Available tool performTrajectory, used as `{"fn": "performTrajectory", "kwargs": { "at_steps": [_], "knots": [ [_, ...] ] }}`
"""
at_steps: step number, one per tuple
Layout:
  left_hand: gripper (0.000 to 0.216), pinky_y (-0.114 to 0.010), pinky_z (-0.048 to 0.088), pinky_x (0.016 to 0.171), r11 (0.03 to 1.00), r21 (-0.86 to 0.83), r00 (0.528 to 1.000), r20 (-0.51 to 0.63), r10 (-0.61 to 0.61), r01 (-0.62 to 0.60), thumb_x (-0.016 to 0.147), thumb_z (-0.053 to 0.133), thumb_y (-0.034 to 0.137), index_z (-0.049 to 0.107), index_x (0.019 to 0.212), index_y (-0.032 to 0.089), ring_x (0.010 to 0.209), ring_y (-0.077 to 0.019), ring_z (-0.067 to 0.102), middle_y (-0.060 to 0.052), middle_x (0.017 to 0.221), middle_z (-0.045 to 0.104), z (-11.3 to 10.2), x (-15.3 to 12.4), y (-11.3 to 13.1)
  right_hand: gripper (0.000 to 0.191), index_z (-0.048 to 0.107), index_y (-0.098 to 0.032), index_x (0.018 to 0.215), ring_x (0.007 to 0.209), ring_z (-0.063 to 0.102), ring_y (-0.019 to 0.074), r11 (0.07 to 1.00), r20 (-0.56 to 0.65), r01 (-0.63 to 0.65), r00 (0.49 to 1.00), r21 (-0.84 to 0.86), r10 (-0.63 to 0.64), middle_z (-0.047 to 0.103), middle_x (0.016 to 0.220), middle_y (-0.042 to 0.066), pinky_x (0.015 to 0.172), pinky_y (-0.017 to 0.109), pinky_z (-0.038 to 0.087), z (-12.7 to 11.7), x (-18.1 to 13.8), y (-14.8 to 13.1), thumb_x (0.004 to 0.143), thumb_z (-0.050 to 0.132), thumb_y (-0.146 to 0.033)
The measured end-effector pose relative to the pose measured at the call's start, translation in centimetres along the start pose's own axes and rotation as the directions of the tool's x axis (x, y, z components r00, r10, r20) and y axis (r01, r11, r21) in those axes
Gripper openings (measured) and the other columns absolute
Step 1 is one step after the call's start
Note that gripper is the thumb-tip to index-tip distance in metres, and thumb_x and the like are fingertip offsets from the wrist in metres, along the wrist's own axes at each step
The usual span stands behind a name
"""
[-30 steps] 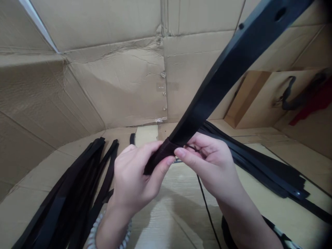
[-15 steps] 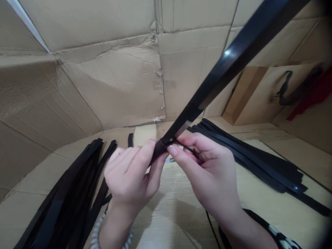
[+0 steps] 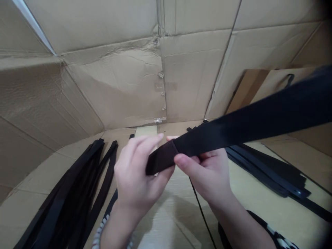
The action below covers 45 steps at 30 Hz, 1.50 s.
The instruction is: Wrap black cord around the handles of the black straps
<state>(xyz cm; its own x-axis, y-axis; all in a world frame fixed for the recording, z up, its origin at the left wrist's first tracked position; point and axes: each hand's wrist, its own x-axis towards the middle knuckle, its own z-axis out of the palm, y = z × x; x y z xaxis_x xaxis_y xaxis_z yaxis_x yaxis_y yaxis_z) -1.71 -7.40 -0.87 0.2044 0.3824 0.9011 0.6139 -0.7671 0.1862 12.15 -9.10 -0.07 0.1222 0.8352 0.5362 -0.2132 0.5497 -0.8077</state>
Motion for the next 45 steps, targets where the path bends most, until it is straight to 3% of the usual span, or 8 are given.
{"fn": "performTrajectory", "kwargs": {
  "at_steps": [5, 14, 26, 32, 35, 40, 42, 45],
  "knots": [
    [0.021, -0.017, 0.043, 0.049, 0.899, -0.329, 0.838, 0.54, -0.073, 0.29, 0.089, 0.068, 0.03, 0.065, 0.108, 0.024, 0.053, -0.0062, 0.058, 0.008, 0.067, 0.065, -2.2, 1.1, -0.7, 0.018, 0.078, -0.033, 0.098, 0.078, 0.072, 0.0118, 0.969, 0.255, -0.055, 0.967, 0.242, -0.009, 0.078, 0.087, -0.001, 0.074, 0.021, 0.061, -1.6, 0.9, 1.4, 0.081, 0.075, -0.03],
    [0.036, -0.027, 0.041, 0.064, 0.978, 0.047, 0.974, 0.116, 0.196, -0.202, 0.084, 0.069, 0.009, 0.064, 0.119, 0.017, 0.073, -0.0102, 0.068, -0.001, 0.094, 0.077, -2.0, 0.4, -0.7, 0.018, 0.077, -0.03, 0.099, 0.091, 0.073, 0.011, 0.941, 0.313, -0.017, 0.945, 0.337, -0.095, 0.078, 0.097, -0.001, 0.082, 0.019, 0.059, -2.5, 2.1, 2.8, 0.082, 0.074, -0.026],
    [0.03, -0.026, 0.043, 0.064, 0.976, 0.013, 0.973, 0.086, 0.215, -0.217, 0.083, 0.067, 0.006, 0.065, 0.111, 0.015, 0.071, -0.0109, 0.068, -0.001, 0.091, 0.077, -1.7, 0.4, -0.3, 0.019, 0.077, -0.03, 0.1, 0.091, 0.072, 0.0072, 0.927, 0.337, -0.003, 0.932, 0.374, -0.133, 0.077, 0.096, -0.003, 0.084, 0.013, 0.057, -2.5, 1.8, 2.7, 0.083, 0.073, -0.024],
    [0.027, -0.02, 0.049, 0.064, 0.963, -0.267, 0.962, 0.268, 0.047, 0.028, 0.087, 0.058, 0.009, 0.057, 0.114, 0.014, 0.071, -0.0098, 0.066, -0.001, 0.086, 0.071, -1.9, 0.6, 0.7, 0.015, 0.078, -0.028, 0.095, 0.073, 0.07, 0.0087, 0.939, 0.333, -0.062, 0.941, 0.34, -0.059, 0.076, 0.083, 0.0, 0.074, 0.019, 0.06, -2.7, 1.9, 3.0, 0.081, 0.074, -0.028],
    [0.019, -0.02, 0.047, 0.054, 0.812, -0.475, 0.881, 0.463, -0.097, 0.339, 0.095, 0.055, 0.033, 0.061, 0.105, 0.019, 0.063, -0.0101, 0.059, 0.0, 0.076, 0.064, -2.3, 1.0, 0.7, 0.015, 0.079, -0.027, 0.092, 0.069, 0.07, 0.0126, 0.946, 0.314, -0.085, 0.949, 0.311, -0.018, 0.074, 0.078, 0.001, 0.066, 0.024, 0.06, -2.7, 1.8, 3.2, 0.077, 0.078, -0.029],
    [0.052, -0.024, 0.039, 0.043, 0.266, -0.539, 0.562, 0.827, -0.012, 0.799, 0.094, 0.038, 0.064, 0.06, 0.083, 0.019, 0.051, -0.0119, 0.047, -0.002, 0.062, 0.053, -2.0, 0.8, -0.2, 0.015, 0.077, -0.024, 0.09, 0.046, 0.059, 0.0079, 0.933, 0.436, -0.194, 0.899, 0.302, 0.045, 0.069, 0.064, -0.002, 0.046, 0.019, 0.051, -2.3, 1.6, 3.1, 0.08, 0.075, -0.034],
    [0.051, -0.023, 0.031, 0.037, 0.146, -0.529, 0.535, 0.845, -0.002, 0.836, 0.09, 0.044, 0.068, 0.057, 0.086, 0.019, 0.044, -0.0096, 0.037, 0.002, 0.057, 0.044, -1.7, 0.5, -0.5, 0.018, 0.076, -0.023, 0.09, 0.046, 0.058, 0.0086, 0.958, 0.414, -0.186, 0.907, 0.22, 0.08, 0.068, 0.064, -0.001, 0.046, 0.021, 0.051, -2.2, 1.5, 2.5, 0.08, 0.074, -0.038],
    [0.044, -0.02, 0.026, 0.036, 0.216, -0.529, 0.561, 0.818, -0.13, 0.821, 0.088, 0.054, 0.064, 0.057, 0.089, 0.02, 0.045, -0.0079, 0.03, 0.005, 0.058, 0.039, -1.7, 0.4, -0.5, 0.021, 0.077, -0.023, 0.094, 0.048, 0.05, 0.0076, 0.992, 0.296, -0.116, 0.947, -0.04, 0.122, 0.058, 0.058, -0.002, 0.046, 0.02, 0.044, -2.3, 1.3, 0.9, 0.078, 0.076, -0.037]
  ]
}}
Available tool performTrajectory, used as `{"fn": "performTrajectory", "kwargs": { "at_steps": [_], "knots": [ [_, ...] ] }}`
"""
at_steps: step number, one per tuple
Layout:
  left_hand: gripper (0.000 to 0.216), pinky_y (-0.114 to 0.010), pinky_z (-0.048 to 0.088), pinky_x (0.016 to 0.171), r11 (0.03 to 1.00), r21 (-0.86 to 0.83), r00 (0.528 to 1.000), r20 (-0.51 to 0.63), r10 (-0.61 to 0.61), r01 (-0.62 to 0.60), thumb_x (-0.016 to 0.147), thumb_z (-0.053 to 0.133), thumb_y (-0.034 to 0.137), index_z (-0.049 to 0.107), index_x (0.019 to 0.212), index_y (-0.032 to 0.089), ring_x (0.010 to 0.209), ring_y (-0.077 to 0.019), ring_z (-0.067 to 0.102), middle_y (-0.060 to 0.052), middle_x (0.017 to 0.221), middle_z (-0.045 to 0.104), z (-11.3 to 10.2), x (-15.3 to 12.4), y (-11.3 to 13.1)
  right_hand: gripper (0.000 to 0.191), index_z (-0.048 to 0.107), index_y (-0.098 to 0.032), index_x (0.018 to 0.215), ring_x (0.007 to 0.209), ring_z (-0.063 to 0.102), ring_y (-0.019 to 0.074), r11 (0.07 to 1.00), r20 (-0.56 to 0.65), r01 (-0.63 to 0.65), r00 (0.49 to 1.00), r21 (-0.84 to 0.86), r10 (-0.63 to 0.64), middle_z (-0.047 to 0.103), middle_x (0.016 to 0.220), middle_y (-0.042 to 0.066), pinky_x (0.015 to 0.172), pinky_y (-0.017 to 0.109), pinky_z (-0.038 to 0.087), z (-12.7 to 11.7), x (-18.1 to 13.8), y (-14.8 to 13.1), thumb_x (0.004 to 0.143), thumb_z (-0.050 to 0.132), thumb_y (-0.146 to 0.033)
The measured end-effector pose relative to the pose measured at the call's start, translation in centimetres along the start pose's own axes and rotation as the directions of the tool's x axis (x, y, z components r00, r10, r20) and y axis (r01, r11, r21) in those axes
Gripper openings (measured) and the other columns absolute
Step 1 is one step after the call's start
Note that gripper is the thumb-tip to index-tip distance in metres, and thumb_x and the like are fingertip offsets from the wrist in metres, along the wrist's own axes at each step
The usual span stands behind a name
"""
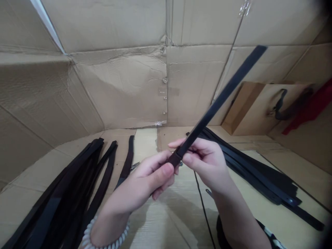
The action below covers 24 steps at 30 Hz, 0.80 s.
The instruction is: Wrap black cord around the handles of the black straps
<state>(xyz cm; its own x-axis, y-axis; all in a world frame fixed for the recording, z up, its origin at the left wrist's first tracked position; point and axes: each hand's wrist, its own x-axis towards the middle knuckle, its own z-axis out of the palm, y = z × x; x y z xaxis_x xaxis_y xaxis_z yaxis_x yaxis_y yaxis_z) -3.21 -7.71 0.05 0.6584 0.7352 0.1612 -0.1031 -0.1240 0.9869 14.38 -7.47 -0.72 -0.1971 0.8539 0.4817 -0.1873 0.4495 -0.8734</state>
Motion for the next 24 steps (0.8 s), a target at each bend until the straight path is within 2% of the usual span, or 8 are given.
{"fn": "performTrajectory", "kwargs": {
  "at_steps": [2, 4, 9, 12, 16, 20, 24],
  "knots": [
    [0.039, -0.019, 0.029, 0.037, 0.995, 0.092, 0.996, -0.076, 0.04, -0.033, 0.088, 0.058, 0.059, 0.058, 0.088, 0.02, 0.05, -0.0084, 0.033, 0.003, 0.062, 0.04, 0.1, -0.2, 0.3, 0.021, 0.077, -0.022, 0.095, 0.047, 0.036, 0.0063, 0.989, -0.044, -0.049, 0.998, -0.138, 0.043, 0.041, 0.052, -0.005, 0.044, 0.02, 0.034, -0.1, -0.4, -1.0, 0.079, 0.075, -0.035],
    [0.035, -0.018, 0.032, 0.039, 0.985, 0.154, 0.987, -0.122, 0.101, -0.082, 0.089, 0.059, 0.055, 0.058, 0.085, 0.02, 0.053, -0.0085, 0.036, 0.002, 0.066, 0.043, 0.2, -0.4, 0.7, 0.021, 0.077, -0.022, 0.096, 0.049, 0.026, 0.0058, 0.981, -0.059, -0.064, 0.997, -0.183, 0.054, 0.03, 0.054, -0.006, 0.043, 0.02, 0.025, 0.0, -0.7, -1.6, 0.08, 0.075, -0.035],
    [0.015, -0.018, 0.036, 0.049, 0.929, 0.323, 0.95, -0.189, 0.248, -0.178, 0.093, 0.061, 0.037, 0.062, 0.089, 0.023, 0.058, -0.0077, 0.04, 0.004, 0.068, 0.047, 0.8, -0.8, 1.2, 0.026, 0.075, -0.026, 0.102, 0.053, 0.019, 0.0063, 0.973, -0.019, 0.047, 0.998, -0.224, -0.052, 0.022, 0.059, -0.006, 0.045, 0.021, 0.015, 0.3, -0.8, -1.7, 0.077, 0.078, -0.031],
    [0.009, -0.02, 0.037, 0.054, 0.88, 0.421, 0.933, -0.171, 0.316, -0.22, 0.091, 0.063, 0.032, 0.065, 0.097, 0.025, 0.061, -0.0087, 0.044, 0.004, 0.07, 0.05, 0.6, -1.1, 1.3, 0.024, 0.077, -0.026, 0.098, 0.053, 0.022, 0.0073, 0.978, -0.017, 0.038, 0.999, -0.206, -0.042, 0.029, 0.057, -0.006, 0.046, 0.022, 0.019, 0.1, -1.0, -1.3, 0.076, 0.078, -0.033],
    [0.014, -0.022, 0.038, 0.054, 0.876, 0.436, 0.96, -0.082, 0.269, -0.208, 0.091, 0.062, 0.036, 0.065, 0.097, 0.023, 0.063, -0.0107, 0.048, 0.002, 0.073, 0.055, -0.2, -1.4, 1.5, 0.023, 0.077, -0.029, 0.098, 0.051, 0.041, 0.0104, 1.0, -0.009, -0.004, 1.0, 0.008, 0.004, 0.049, 0.054, -0.002, 0.048, 0.024, 0.039, -0.8, -1.2, -0.5, 0.076, 0.077, -0.037],
    [0.014, -0.022, 0.038, 0.054, 0.832, 0.501, 0.952, -0.05, 0.301, -0.236, 0.091, 0.062, 0.034, 0.064, 0.096, 0.021, 0.062, -0.0105, 0.049, 0.002, 0.072, 0.056, -0.4, -1.3, 1.6, 0.01, 0.079, -0.03, 0.087, 0.064, 0.064, 0.0137, 0.987, -0.056, 0.016, 0.998, 0.158, -0.007, 0.072, 0.074, 0.001, 0.062, 0.027, 0.057, -1.0, -0.5, 0.0, 0.078, 0.077, -0.03],
    [0.015, -0.02, 0.037, 0.052, 0.79, 0.55, 0.932, -0.056, 0.359, -0.272, 0.09, 0.064, 0.032, 0.065, 0.102, 0.022, 0.059, -0.0087, 0.049, 0.004, 0.071, 0.058, -0.3, -1.2, 1.5, 0.01, 0.079, -0.031, 0.087, 0.071, 0.07, 0.0142, 0.985, -0.05, 0.036, 0.998, 0.168, -0.028, 0.077, 0.08, 0.0, 0.068, 0.027, 0.061, 0.0, 0.0, 0.1, 0.08, 0.075, -0.025]
  ]
}}
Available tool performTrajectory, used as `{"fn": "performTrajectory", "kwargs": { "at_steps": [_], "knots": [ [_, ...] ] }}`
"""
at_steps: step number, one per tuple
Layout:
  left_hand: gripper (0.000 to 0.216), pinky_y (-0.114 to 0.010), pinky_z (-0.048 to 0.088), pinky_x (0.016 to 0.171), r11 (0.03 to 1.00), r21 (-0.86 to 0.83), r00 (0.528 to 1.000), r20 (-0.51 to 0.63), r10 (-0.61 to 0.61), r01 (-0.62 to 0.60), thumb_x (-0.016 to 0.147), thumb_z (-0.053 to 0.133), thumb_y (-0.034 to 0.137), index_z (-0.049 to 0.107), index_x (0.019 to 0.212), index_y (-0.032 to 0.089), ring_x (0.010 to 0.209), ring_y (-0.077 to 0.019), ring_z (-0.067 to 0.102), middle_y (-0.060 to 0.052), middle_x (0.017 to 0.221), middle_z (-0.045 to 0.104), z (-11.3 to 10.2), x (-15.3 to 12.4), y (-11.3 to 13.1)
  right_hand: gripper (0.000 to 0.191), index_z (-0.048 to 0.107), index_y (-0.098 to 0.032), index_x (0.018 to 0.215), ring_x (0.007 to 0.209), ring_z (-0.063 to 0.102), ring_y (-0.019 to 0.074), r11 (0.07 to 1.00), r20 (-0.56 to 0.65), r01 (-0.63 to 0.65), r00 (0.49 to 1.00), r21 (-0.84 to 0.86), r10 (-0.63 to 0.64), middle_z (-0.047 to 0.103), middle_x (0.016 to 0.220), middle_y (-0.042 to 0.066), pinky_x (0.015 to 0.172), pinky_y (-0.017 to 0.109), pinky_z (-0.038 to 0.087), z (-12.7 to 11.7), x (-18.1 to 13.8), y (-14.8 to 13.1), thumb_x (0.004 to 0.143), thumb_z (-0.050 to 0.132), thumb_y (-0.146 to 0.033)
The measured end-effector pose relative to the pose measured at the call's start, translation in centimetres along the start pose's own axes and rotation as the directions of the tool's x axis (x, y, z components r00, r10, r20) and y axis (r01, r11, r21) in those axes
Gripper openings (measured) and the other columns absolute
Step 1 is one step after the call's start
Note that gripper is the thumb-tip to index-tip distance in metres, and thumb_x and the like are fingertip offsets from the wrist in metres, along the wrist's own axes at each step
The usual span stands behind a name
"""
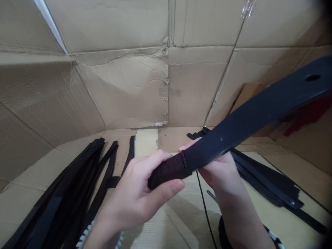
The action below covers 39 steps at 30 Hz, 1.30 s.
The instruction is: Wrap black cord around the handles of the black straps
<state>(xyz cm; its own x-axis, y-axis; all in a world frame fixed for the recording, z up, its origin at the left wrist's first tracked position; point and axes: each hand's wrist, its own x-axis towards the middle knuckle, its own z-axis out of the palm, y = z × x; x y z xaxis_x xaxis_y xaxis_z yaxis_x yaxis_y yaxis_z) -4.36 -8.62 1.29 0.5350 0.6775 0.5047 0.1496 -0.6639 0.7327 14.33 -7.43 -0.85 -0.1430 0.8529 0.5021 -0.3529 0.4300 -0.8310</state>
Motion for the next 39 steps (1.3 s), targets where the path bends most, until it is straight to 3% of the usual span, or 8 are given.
{"fn": "performTrajectory", "kwargs": {
  "at_steps": [4, 8, 14, 21, 25, 29, 35, 39],
  "knots": [
    [0.024, -0.019, 0.042, 0.056, 0.999, 0.053, 0.997, -0.071, 0.014, -0.01, 0.09, 0.064, 0.032, 0.064, 0.112, 0.023, 0.064, -0.0086, 0.054, 0.004, 0.077, 0.062, 0.1, 0.2, -0.4, 0.02, 0.078, -0.032, 0.099, 0.08, 0.07, 0.0134, 0.994, 0.043, 0.026, 0.999, -0.11, -0.021, 0.077, 0.087, -0.001, 0.076, 0.025, 0.058, 0.6, -0.2, 0.3, 0.086, 0.068, -0.02],
    [0.02, -0.019, 0.044, 0.06, 0.976, 0.217, 0.987, -0.143, 0.067, -0.035, 0.089, 0.067, 0.031, 0.064, 0.106, 0.023, 0.066, -0.0087, 0.058, 0.004, 0.079, 0.065, 0.1, 0.6, -0.8, 0.023, 0.075, -0.031, 0.109, 0.082, 0.068, 0.015, 0.974, 0.068, 0.088, 0.995, -0.211, -0.075, 0.075, 0.091, 0.002, 0.075, 0.027, 0.057, 0.2, -0.4, 0.6, 0.091, 0.061, -0.027],
    [0.02, -0.023, 0.045, 0.056, 0.901, 0.434, 0.976, -0.198, 0.093, 0.002, 0.091, 0.062, 0.036, 0.061, 0.103, 0.02, 0.063, -0.0121, 0.062, 0.002, 0.079, 0.068, 0.2, 0.6, -1.2, 0.032, 0.072, -0.025, 0.117, 0.064, 0.061, 0.0149, 0.953, 0.049, 0.004, 0.999, -0.304, 0.011, 0.064, 0.064, 0.001, 0.064, 0.028, 0.056, 0.1, -0.4, 0.9, 0.087, 0.066, -0.036],
    [0.018, -0.026, 0.042, 0.055, 0.756, 0.655, 0.913, -0.317, 0.258, 0.014, 0.09, 0.063, 0.036, 0.059, 0.096, 0.019, 0.059, -0.0136, 0.062, 0.001, 0.072, 0.068, 1.2, 0.7, -1.7, 0.014, 0.077, -0.023, 0.095, 0.073, 0.068, 0.0113, 0.986, -0.066, 0.041, 0.996, -0.162, -0.052, 0.074, 0.084, 0.002, 0.075, 0.024, 0.059, 2.4, 0.1, 0.1, 0.086, 0.067, -0.027],
    [0.02, -0.028, 0.04, 0.056, 0.632, 0.775, 0.835, -0.358, 0.417, 0.017, 0.091, 0.063, 0.035, 0.058, 0.098, 0.018, 0.058, -0.0152, 0.061, 0.0, 0.071, 0.067, 2.1, 0.8, -2.3, 0.003, 0.073, -0.021, 0.078, 0.064, 0.064, 0.009, 0.978, -0.246, 0.048, 0.964, -0.201, -0.098, 0.069, 0.069, -0.001, 0.059, 0.017, 0.055, 3.3, -0.1, 0.1, 0.08, 0.07, -0.021],
    [0.019, -0.03, 0.036, 0.054, 0.473, 0.878, 0.777, -0.345, 0.526, 0.069, 0.09, 0.063, 0.034, 0.058, 0.098, 0.017, 0.053, -0.0158, 0.055, 0.001, 0.063, 0.062, 2.3, 0.9, -2.8, 0.013, 0.066, -0.019, 0.064, 0.051, 0.049, 0.0066, 0.965, -0.43, 0.008, 0.894, -0.264, -0.125, 0.061, 0.06, -0.002, 0.044, 0.017, 0.043, 4.0, -0.4, 0.6, 0.074, 0.074, -0.024],
    [0.015, -0.032, 0.031, 0.056, 0.427, 0.902, 0.805, -0.305, 0.509, 0.072, 0.095, 0.056, 0.032, 0.059, 0.093, 0.017, 0.053, -0.0165, 0.052, 0.001, 0.059, 0.06, 2.6, 1.1, -3.2, 0.021, 0.07, -0.018, 0.081, 0.045, 0.028, 0.0045, 0.891, -0.434, -0.042, 0.883, -0.452, -0.179, 0.029, 0.049, -0.009, 0.04, 0.018, 0.028, 4.6, -0.6, 1.3, 0.068, 0.08, -0.031],
    [0.015, -0.032, 0.034, 0.057, 0.464, 0.883, 0.793, -0.329, 0.513, 0.066, 0.096, 0.055, 0.028, 0.062, 0.091, 0.015, 0.055, -0.0162, 0.056, -0.001, 0.063, 0.064, 3.1, 1.1, -3.5, 0.022, 0.072, -0.018, 0.084, 0.047, 0.028, 0.0041, 0.88, -0.455, -0.061, 0.871, -0.471, -0.183, 0.033, 0.053, -0.008, 0.04, 0.017, 0.026, 4.7, -0.6, 1.5, 0.067, 0.079, -0.029]
  ]
}}
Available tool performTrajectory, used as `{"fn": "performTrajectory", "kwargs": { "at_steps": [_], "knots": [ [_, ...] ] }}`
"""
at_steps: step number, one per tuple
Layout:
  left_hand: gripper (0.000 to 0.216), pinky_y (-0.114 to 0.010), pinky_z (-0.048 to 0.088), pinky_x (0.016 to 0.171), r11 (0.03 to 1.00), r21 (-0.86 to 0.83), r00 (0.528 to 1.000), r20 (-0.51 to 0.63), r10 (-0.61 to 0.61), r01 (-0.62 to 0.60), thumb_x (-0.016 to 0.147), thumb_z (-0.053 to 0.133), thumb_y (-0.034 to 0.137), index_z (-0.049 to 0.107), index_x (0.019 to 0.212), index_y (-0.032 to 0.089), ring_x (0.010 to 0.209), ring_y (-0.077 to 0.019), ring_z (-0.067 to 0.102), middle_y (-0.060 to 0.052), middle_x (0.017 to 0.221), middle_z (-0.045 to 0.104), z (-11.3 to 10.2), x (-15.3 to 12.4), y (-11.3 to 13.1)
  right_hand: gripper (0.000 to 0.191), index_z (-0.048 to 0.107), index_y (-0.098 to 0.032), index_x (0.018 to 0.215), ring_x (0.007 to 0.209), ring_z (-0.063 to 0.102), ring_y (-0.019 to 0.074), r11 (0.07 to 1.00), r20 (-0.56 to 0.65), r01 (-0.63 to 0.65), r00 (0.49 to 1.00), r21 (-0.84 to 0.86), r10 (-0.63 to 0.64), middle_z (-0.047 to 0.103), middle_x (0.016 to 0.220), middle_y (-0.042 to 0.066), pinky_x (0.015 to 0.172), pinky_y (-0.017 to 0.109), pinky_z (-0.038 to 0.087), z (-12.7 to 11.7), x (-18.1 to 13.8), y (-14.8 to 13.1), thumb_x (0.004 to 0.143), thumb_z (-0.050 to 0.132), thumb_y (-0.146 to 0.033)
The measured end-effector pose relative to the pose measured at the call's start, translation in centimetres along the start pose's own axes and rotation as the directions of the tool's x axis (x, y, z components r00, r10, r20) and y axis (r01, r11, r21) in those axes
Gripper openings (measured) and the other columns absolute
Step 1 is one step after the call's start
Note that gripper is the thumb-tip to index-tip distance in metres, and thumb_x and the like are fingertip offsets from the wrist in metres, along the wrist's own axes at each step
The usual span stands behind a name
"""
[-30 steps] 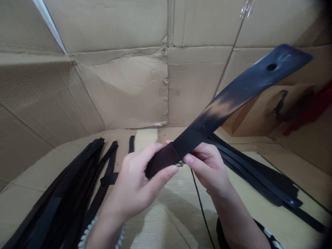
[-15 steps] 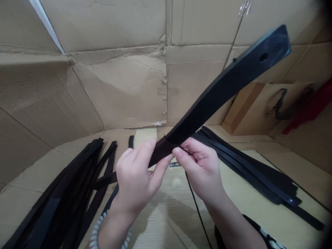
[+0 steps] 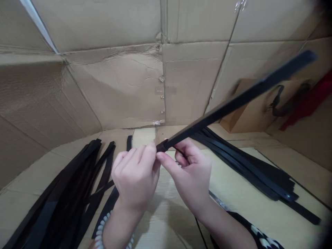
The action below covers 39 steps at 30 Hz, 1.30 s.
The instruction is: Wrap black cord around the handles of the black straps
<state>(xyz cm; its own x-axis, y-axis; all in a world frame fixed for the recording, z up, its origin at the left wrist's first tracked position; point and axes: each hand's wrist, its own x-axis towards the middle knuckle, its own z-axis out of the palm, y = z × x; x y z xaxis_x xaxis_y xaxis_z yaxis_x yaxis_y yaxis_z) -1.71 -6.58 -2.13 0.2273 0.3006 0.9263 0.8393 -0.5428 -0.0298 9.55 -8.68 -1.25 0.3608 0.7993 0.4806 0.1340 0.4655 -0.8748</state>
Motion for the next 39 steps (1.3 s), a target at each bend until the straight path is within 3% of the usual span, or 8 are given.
{"fn": "performTrajectory", "kwargs": {
  "at_steps": [5, 9, 14, 19, 28, 32, 36, 39],
  "knots": [
    [0.029, -0.028, 0.047, 0.069, 0.926, -0.332, 0.964, 0.247, -0.098, 0.179, 0.095, 0.055, 0.021, 0.062, 0.122, 0.018, 0.079, -0.0167, 0.066, -0.006, 0.096, 0.071, -0.5, 0.3, -0.6, 0.019, 0.071, -0.018, 0.088, 0.049, 0.028, 0.0038, 0.999, 0.061, 0.043, 0.997, -0.012, -0.042, 0.04, 0.057, -0.007, 0.042, 0.016, 0.027, -0.4, 0.1, -0.1, 0.07, 0.075, -0.023],
    [0.049, -0.027, 0.048, 0.096, 0.511, -0.685, 0.804, 0.595, -0.021, 0.52, 0.099, 0.05, 0.027, 0.043, 0.146, 0.038, 0.123, -0.0183, 0.057, -0.001, 0.142, 0.056, -1.3, 0.5, -1.6, 0.023, 0.069, -0.012, 0.091, 0.049, 0.027, 0.0034, 0.99, 0.154, 0.139, 0.979, 0.002, -0.138, 0.043, 0.058, -0.007, 0.041, 0.016, 0.027, -1.1, 0.6, -0.3, 0.07, 0.074, -0.021],
    [0.044, -0.021, 0.049, 0.094, 0.046, -0.765, 0.765, 0.644, 0.013, 0.643, 0.097, 0.05, 0.047, 0.054, 0.139, 0.037, 0.117, -0.0171, 0.059, 0.0, 0.134, 0.061, -1.6, 0.4, -1.5, 0.022, 0.067, -0.013, 0.09, 0.048, 0.024, 0.0032, 0.989, 0.269, 0.091, 0.956, 0.118, -0.12, 0.029, 0.055, -0.01, 0.04, 0.015, 0.025, -1.7, 1.2, -0.6, 0.07, 0.074, -0.018],
    [0.03, -0.017, 0.051, 0.086, 0.146, -0.77, 0.784, 0.608, -0.129, 0.621, 0.098, 0.052, 0.037, 0.063, 0.126, 0.037, 0.087, -0.0091, 0.062, 0.002, 0.114, 0.069, -1.5, 0.7, -0.5, 0.024, 0.066, -0.016, 0.092, 0.049, 0.021, 0.0037, 0.983, 0.344, 0.046, 0.933, 0.179, -0.106, 0.021, 0.056, -0.011, 0.04, 0.015, 0.02, -2.0, 1.2, -0.6, 0.069, 0.073, -0.013],
    [0.04, -0.017, 0.049, 0.084, 0.428, -0.707, 0.825, 0.507, -0.249, 0.563, 0.091, 0.065, 0.027, 0.06, 0.129, 0.036, 0.094, -0.0107, 0.064, 0.003, 0.109, 0.069, -1.6, 0.7, -1.3, 0.03, 0.043, -0.017, 0.064, 0.05, 0.029, 0.0029, 0.941, 0.394, 0.334, 0.874, -0.061, -0.284, 0.029, 0.055, -0.009, 0.048, 0.019, 0.026, -2.1, 1.3, 0.5, 0.083, 0.065, -0.02],
    [0.037, -0.015, 0.048, 0.078, 0.498, -0.712, 0.866, 0.445, -0.227, 0.496, 0.085, 0.072, 0.023, 0.065, 0.12, 0.034, 0.087, -0.009, 0.063, 0.004, 0.102, 0.07, -2.4, 0.8, -1.5, 0.016, 0.053, -0.019, 0.073, 0.059, 0.037, 0.0068, 0.972, 0.435, 0.23, 0.872, 0.042, -0.225, 0.04, 0.064, -0.005, 0.054, 0.023, 0.031, -2.5, 1.4, 0.7, 0.081, 0.066, -0.022],
    [0.026, -0.016, 0.046, 0.074, 0.343, -0.751, 0.825, 0.531, -0.195, 0.564, 0.087, 0.07, 0.026, 0.069, 0.112, 0.035, 0.083, -0.0084, 0.06, 0.003, 0.098, 0.069, -2.7, 0.9, -1.5, 0.004, 0.063, -0.022, 0.085, 0.061, 0.043, 0.0087, 0.935, 0.583, -0.107, 0.804, 0.337, -0.118, 0.05, 0.071, -0.003, 0.059, 0.023, 0.04, -2.5, 1.8, 0.7, 0.085, 0.064, -0.025],
    [0.024, -0.018, 0.04, 0.053, -0.04, -0.748, 0.739, 0.661, -0.132, 0.662, 0.091, 0.063, 0.041, 0.071, 0.108, 0.027, 0.061, -0.0086, 0.05, 0.001, 0.074, 0.059, -2.3, 1.0, -1.1, 0.024, 0.067, -0.021, 0.076, 0.052, 0.039, 0.0074, 0.809, 0.645, -0.336, 0.761, 0.482, -0.068, 0.043, 0.057, -0.005, 0.055, 0.022, 0.041, -2.0, 1.7, 0.5, 0.09, 0.06, -0.039]
  ]
}}
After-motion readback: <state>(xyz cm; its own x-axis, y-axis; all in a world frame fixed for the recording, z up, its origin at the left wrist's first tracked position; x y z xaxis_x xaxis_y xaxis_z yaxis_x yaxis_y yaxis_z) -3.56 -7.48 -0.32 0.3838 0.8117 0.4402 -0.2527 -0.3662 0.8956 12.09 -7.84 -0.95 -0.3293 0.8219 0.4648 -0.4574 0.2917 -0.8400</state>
